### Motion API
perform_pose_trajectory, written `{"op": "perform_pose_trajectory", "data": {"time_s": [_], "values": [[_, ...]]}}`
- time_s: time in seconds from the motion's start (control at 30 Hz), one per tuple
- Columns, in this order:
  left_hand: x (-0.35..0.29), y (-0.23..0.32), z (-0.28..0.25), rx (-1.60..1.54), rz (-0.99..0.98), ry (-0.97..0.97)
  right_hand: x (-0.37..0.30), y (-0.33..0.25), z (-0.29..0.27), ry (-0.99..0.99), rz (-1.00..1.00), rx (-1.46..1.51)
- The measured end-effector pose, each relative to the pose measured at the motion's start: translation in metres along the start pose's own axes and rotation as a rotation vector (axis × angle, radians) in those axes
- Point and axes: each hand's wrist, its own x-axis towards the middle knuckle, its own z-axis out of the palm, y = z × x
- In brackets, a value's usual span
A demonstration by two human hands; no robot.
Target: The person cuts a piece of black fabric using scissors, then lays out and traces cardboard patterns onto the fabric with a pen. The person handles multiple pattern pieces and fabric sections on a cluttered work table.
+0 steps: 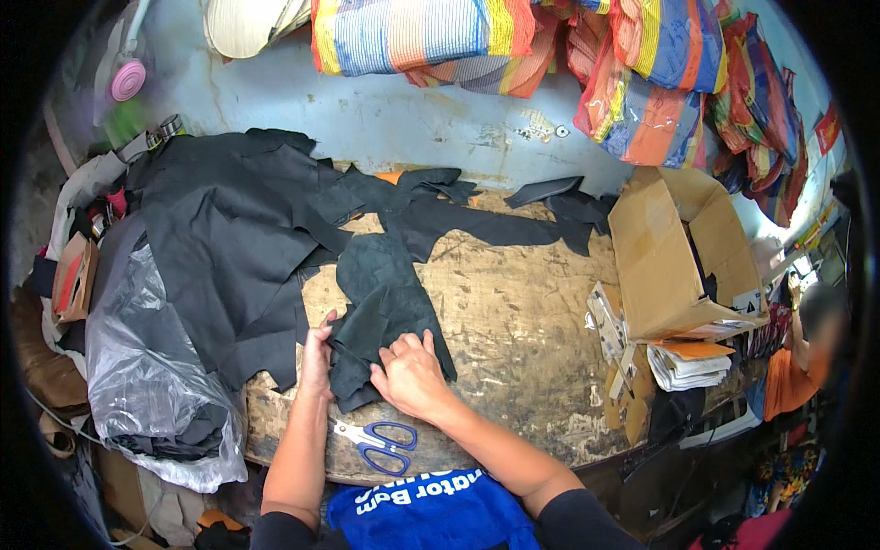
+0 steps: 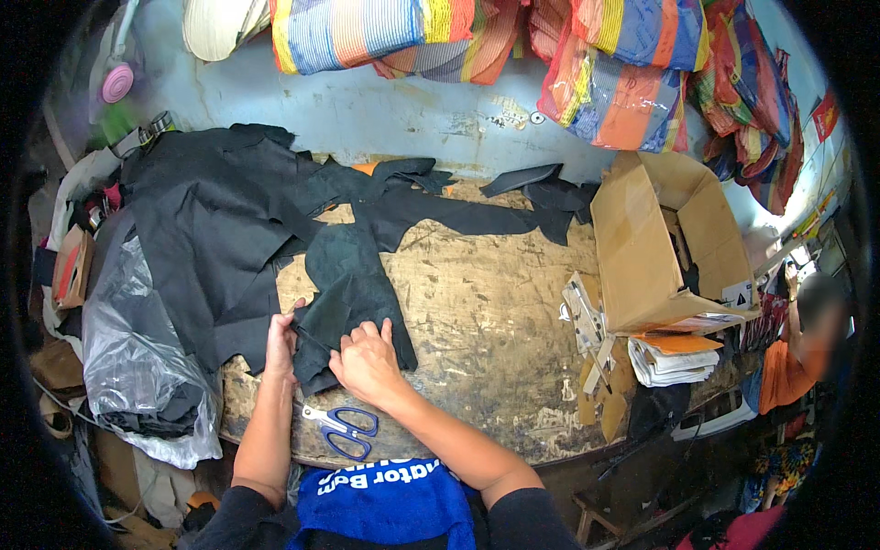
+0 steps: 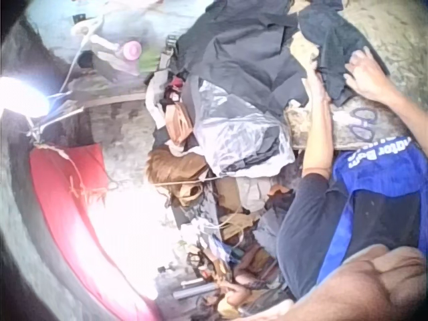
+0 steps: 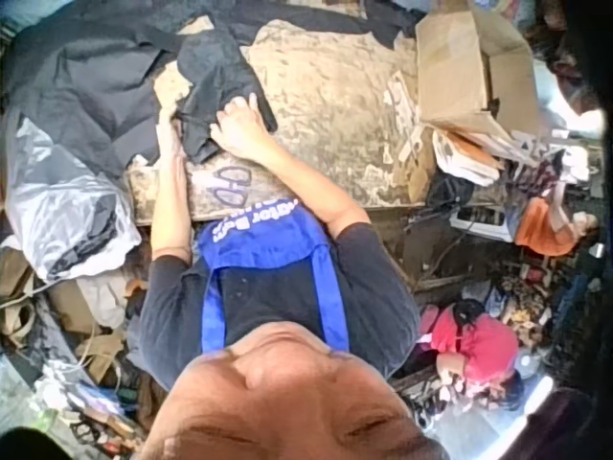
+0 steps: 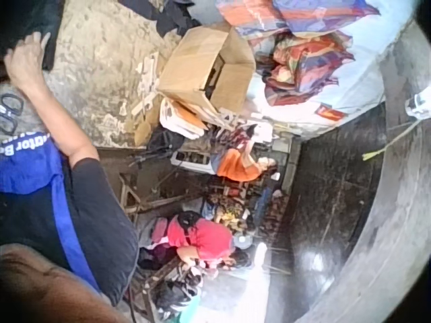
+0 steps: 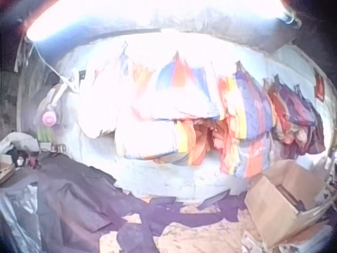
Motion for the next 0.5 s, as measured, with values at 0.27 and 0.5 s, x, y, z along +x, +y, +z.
{"op": "perform_pose_trajectory", "data": {"time_s": [0.27, 0.5], "values": [[0.004, -0.006, 0.043, 0.823, 0.113, 0.316, -0.007, 0.007, -0.021, -0.215, -0.074, -0.017], [-0.015, -0.017, 0.091, 0.675, 0.115, 0.088, -0.011, 0.006, 0.010, 0.335, 0.190, 0.060]]}}
